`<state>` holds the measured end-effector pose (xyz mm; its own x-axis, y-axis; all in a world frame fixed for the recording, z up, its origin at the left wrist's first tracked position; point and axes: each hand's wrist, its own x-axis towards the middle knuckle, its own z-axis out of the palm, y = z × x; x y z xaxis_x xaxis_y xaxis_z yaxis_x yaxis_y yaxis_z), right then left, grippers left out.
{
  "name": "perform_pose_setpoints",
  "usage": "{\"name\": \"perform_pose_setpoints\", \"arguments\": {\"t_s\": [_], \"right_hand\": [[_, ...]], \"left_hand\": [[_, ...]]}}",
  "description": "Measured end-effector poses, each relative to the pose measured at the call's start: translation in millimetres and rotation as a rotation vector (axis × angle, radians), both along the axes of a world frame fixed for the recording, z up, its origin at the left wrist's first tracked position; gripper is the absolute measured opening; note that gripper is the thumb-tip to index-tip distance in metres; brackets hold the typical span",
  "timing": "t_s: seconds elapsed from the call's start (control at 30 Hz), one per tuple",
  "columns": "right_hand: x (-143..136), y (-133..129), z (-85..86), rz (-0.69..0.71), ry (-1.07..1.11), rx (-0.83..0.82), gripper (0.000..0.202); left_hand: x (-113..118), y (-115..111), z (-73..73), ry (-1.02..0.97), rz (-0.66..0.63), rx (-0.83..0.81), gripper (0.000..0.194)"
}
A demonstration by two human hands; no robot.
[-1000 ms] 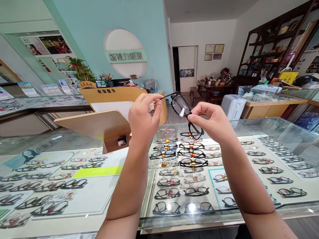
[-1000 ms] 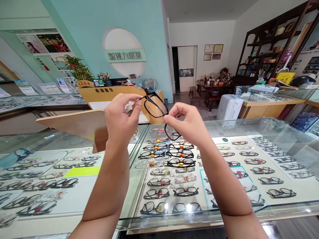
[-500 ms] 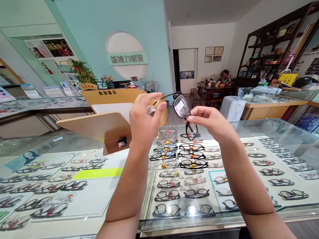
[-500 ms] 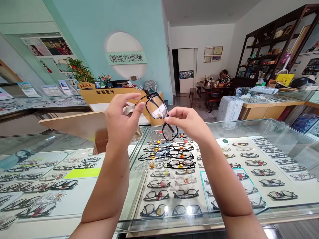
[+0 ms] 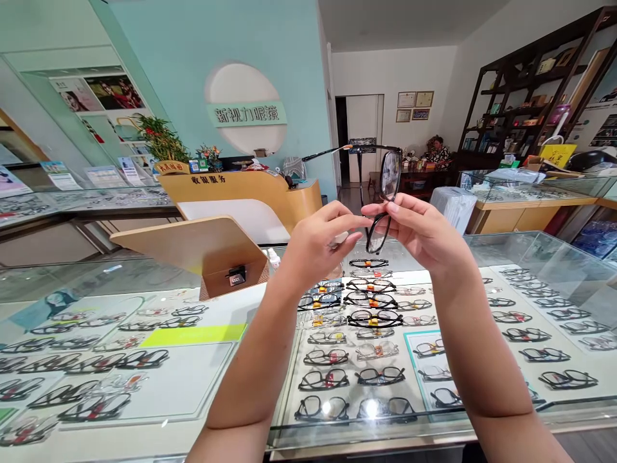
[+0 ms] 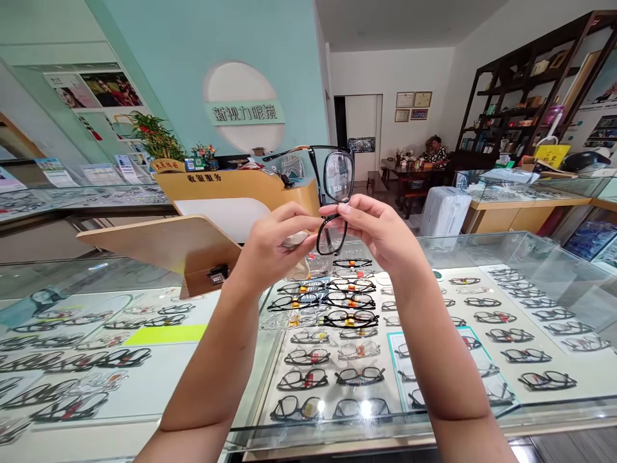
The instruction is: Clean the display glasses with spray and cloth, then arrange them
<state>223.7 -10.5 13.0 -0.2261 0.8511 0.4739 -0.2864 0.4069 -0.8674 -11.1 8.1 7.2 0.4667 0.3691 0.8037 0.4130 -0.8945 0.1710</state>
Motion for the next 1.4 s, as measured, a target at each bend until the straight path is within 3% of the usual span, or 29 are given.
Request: {"name": "perform_pose_setpoints", "arguments": {"t_s": [0.23,0.43,0.73,0.9,1.1,1.27,1.4], "right_hand": [[0.5,-1.0,2.2,0.077,0.069,-0.042,0.041],[-2.8,-4.7,2.9,0.002,0.123,-0.006,0.037],[1.4,-2.9,3.0,-0.122,0.248,0.015,0.039],[1.0,-0.1,1.1,-0.091,0.279,0.045,0.040],[1.6,-1.4,2.3,-0.078,0.265,0.099,0.040],[0.3,-2.3,0.8,-0.071,0.226,0.077,0.040],[0.3,-5.0,2.0,-0.070,0.218,0.086,0.037]], "left_hand": [[2.1,0.9,-3.0,-0.011,0.018,0.168,0.018],[2.4,8.0,-6.7,-0.015,0.036,0.238,0.015],[3.2,13.8,-7.8,-0.098,0.025,0.120,0.021],[4.6,6.6,-4.7,-0.118,-0.032,-0.056,0.024],[2.6,-1.3,-1.0,-0.292,-0.037,-0.303,0.030],[-4.9,-11.0,5.6,-0.415,-0.018,-0.328,0.032],[-16.1,-26.1,14.6,-0.439,0.073,-0.296,0.033]]}}
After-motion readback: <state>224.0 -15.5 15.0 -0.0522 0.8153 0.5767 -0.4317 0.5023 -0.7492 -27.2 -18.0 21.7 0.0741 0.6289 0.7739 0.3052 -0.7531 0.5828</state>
